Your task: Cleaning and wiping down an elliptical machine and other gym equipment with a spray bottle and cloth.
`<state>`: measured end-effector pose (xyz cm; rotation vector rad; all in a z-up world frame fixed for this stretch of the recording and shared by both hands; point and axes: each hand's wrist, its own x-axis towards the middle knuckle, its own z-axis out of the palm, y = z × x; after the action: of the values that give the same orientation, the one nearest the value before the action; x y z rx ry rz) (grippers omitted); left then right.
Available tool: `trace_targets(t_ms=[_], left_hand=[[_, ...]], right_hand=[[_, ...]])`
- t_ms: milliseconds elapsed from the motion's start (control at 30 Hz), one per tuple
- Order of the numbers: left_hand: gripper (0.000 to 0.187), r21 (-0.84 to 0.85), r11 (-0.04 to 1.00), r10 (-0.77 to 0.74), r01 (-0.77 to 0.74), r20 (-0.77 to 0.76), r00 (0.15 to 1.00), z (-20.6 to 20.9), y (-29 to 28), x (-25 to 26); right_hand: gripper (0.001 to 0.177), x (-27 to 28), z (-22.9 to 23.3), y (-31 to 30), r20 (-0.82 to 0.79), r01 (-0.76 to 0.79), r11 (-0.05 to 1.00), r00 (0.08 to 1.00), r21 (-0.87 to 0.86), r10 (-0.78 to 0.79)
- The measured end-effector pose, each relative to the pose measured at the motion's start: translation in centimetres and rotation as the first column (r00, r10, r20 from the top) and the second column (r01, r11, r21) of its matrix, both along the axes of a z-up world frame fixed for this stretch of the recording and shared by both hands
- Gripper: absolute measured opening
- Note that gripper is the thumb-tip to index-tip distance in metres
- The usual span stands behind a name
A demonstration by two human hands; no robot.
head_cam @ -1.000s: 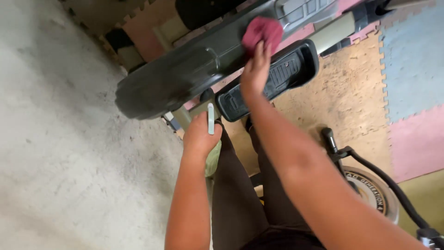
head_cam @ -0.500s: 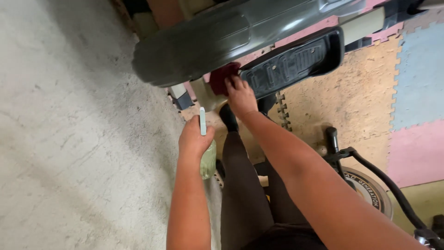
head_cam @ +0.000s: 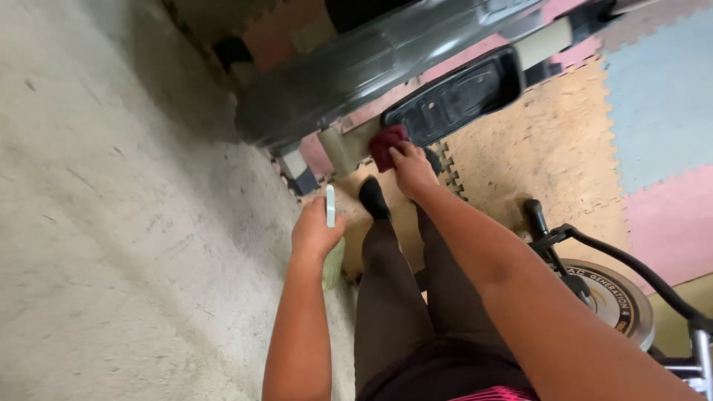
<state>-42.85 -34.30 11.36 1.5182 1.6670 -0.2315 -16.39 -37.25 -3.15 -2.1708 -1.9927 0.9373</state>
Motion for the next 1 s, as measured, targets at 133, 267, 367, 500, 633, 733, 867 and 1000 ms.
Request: trace_targets(t_ms=[133, 267, 367, 500, 633, 733, 867, 1000], left_hand=[[0.041, 0.141, 0.984, -0.142, 0.111, 0.235, 0.961, 2.3, 0.3, 1.1], [0.057, 0.194, 0.976, -0.194, 0.095, 0.591, 0.783, 7.2, 0.9, 4.6], [0.063, 0.317, 0.936, -0.328, 0.153, 0.633, 0.701, 8.7, 1.5, 7.8], [0.052, 0.315, 0.903, -0.427, 0.293, 0.576, 0.697, 13.1, 2.8, 12.4], [0.054, 0.283, 0.875, -0.476, 0.392, 0.648, 0.594, 17.8, 3.3, 16.6], [0.055, 0.251, 0.859, -0.491, 0.445, 0.649, 0.581, 19.6, 3.8, 19.7], [0.059, 0.359, 0.789, -0.608, 0.498, 0.57, 0.552, 21.1, 4.6, 25.0], [0.056, 0.315, 0.812, -0.572, 0.491, 0.597, 0.563, 23.9, 5.4, 32.4]], right_hand=[[0.051, 6.6, 3.0, -1.3, -0.294, 0.423, 0.904, 0.873, 0.063, -0.389], [0.043, 15.0, 6.9, -5.5, -0.622, 0.785, 0.411, 0.042, -0.463, -0.782], [0.04, 19.8, 11.2, -9.5, -0.727, 0.721, 0.284, -0.426, -0.632, -0.538], [0.057, 17.5, 31.0, -7.5, -0.733, 0.656, 0.342, -0.654, -0.673, -0.189], [0.053, 20.0, 35.5, -8.7, -0.746, 0.692, 0.336, -0.664, -0.639, -0.052], [0.047, 24.7, 33.6, -9.7, -0.77, 0.735, 0.279, -0.638, -0.618, -0.023], [0.046, 31.4, 33.8, -9.8, -0.789, 0.778, 0.178, -0.614, -0.603, 0.012], [0.045, 39.6, 34.8, -9.5, -0.827, 0.821, 0.135, -0.562, -0.555, 0.012]])
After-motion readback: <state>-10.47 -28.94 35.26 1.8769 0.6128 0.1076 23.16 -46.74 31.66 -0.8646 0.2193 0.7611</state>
